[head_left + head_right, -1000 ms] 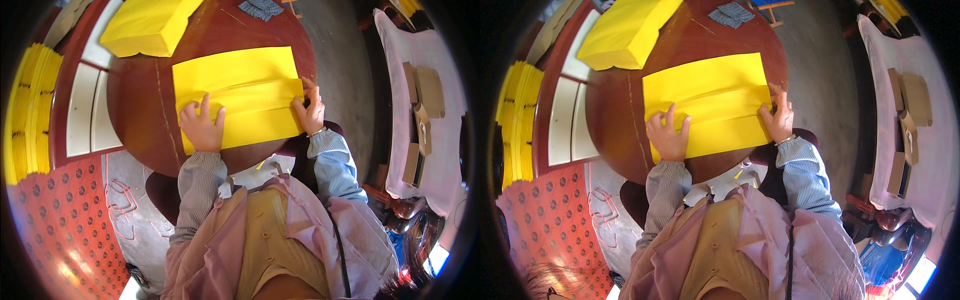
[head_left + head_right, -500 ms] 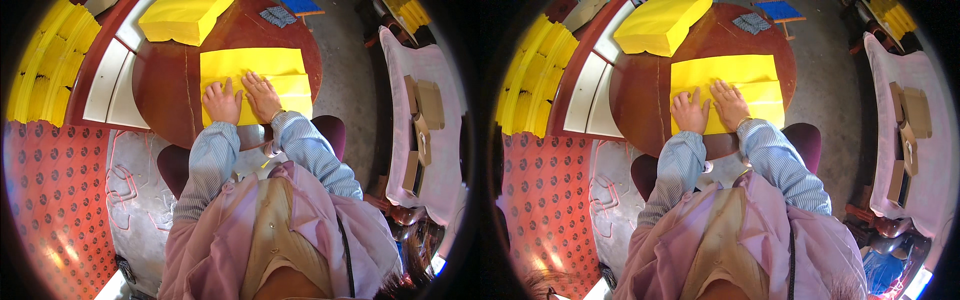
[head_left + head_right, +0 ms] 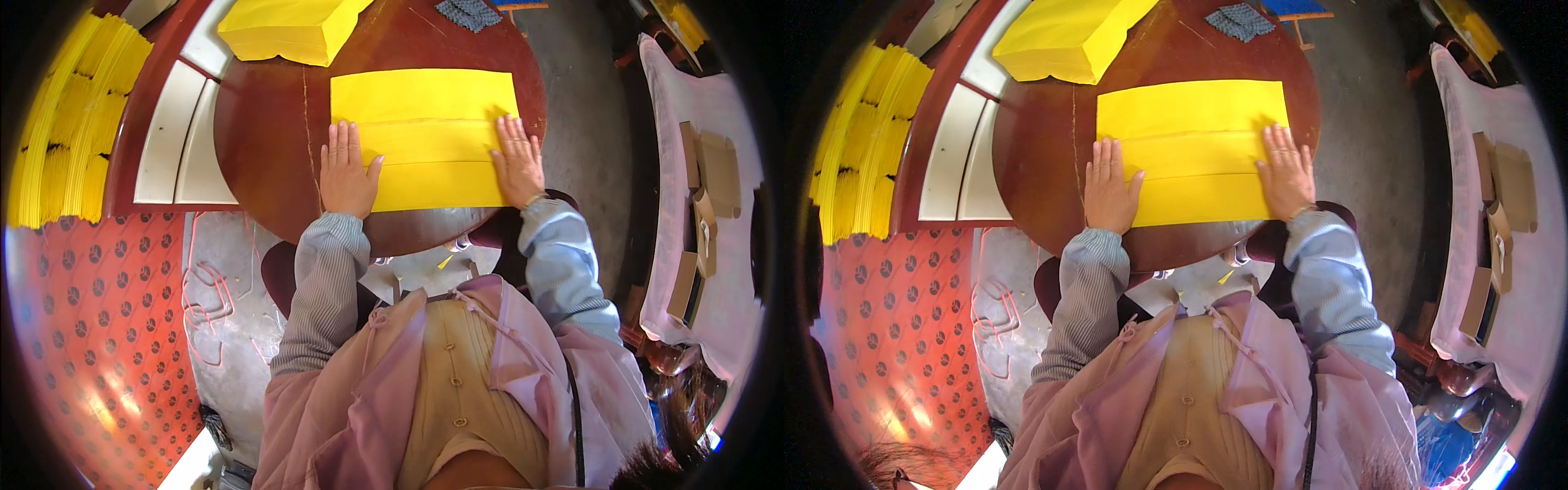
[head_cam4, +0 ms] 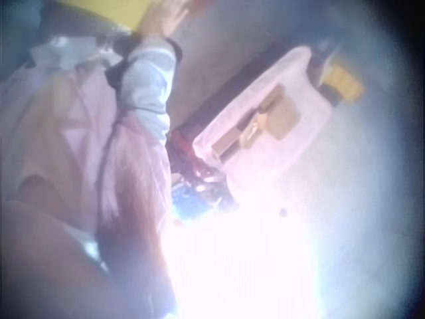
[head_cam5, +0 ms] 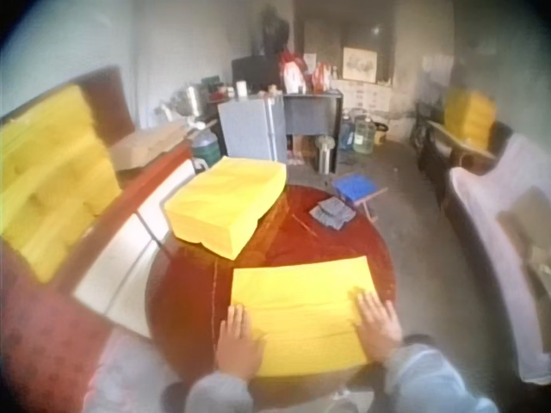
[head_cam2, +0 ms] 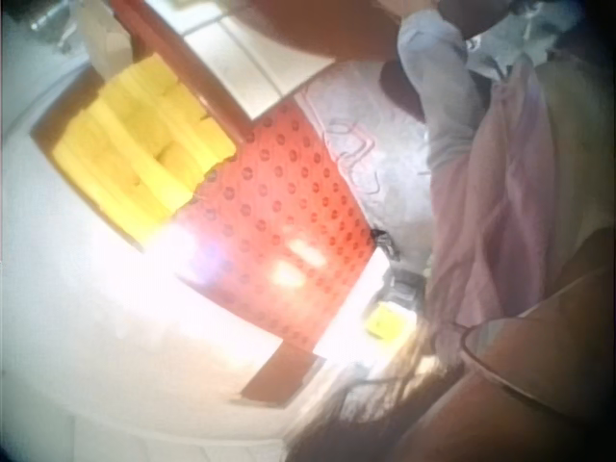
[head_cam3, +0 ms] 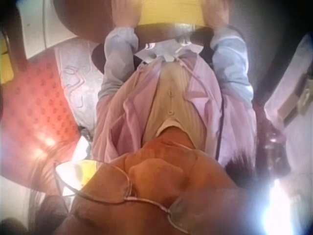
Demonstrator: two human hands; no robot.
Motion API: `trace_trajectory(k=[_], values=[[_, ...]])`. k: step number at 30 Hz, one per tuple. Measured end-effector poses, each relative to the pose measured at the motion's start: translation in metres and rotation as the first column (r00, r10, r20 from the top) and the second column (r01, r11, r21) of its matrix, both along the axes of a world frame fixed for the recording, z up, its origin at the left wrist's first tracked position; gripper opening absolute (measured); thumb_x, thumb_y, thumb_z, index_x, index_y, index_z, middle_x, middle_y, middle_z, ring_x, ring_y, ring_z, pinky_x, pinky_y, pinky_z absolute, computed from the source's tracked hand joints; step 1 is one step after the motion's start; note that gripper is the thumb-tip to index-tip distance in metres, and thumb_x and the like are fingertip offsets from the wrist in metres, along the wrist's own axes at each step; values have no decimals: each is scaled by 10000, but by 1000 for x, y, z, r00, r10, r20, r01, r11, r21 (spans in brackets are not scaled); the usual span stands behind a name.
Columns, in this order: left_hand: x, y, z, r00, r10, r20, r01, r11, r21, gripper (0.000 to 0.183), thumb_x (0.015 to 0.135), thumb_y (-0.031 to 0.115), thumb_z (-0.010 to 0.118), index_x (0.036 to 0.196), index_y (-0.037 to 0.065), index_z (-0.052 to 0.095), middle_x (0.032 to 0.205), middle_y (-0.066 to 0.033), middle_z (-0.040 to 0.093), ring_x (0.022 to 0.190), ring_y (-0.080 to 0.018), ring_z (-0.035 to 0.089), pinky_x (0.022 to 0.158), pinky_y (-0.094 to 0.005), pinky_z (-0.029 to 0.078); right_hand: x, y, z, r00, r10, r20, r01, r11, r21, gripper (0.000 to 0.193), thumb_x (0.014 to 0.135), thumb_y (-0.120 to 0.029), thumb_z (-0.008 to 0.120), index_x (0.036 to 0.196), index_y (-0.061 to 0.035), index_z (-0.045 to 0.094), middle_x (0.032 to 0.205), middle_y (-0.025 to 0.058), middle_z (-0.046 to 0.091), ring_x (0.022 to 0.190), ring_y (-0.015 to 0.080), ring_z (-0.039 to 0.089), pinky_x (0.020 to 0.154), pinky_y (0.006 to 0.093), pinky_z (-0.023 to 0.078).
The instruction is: The person folds yellow paper sheets by hand on a low round table, repeatedly folding edges and creasing them. They handle multiple sheets, aligning and pressing folds to create smaller folded pieces.
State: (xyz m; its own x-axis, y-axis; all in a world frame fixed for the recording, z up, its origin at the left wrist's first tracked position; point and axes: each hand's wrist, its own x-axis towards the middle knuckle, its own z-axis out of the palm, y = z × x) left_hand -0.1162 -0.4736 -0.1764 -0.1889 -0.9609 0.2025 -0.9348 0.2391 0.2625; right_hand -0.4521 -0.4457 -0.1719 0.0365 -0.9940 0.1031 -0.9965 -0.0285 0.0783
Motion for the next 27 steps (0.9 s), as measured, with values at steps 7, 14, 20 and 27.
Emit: trace_trajectory(k=[7,14,20,27], values=[[-2,2,6,997,8,71,-11,999,48,781,1063,473,551,1650,26,295,1738,-170,268,1633,-318,175,1306,-498,187,-15,3,-2,988,-13,155,3,998,61,621,1141,-433,341,1691,-160,249,1782,78,161,1650,260,103,1324,542,53],[-5,13,24,998,54,-27,-57,994,-97,753,1034,409,636,1606,6,360,1688,-223,330,1599,-357,257,1273,-490,269,-12,3,8,989,-41,145,24,993,113,624,1142,-434,351,1700,-181,232,1785,55,156,1652,230,100,1319,549,48],[-58,50,33,200,473,-858,-53,880,472,575,1055,244,649,1485,-79,446,1473,-236,515,1406,-349,541,1065,-397,532,-12,1,-1,989,-27,148,20,999,46,627,1134,-469,355,1689,-193,266,1776,38,195,1643,224,145,1323,550,67],[-108,19,33,-365,660,-657,161,740,653,454,1070,145,594,1425,-86,430,1403,-232,533,1289,-406,620,1078,-462,557,-12,-4,6,989,-16,150,10,999,44,618,1129,-474,374,1681,-209,291,1770,18,222,1639,218,167,1319,577,73]])
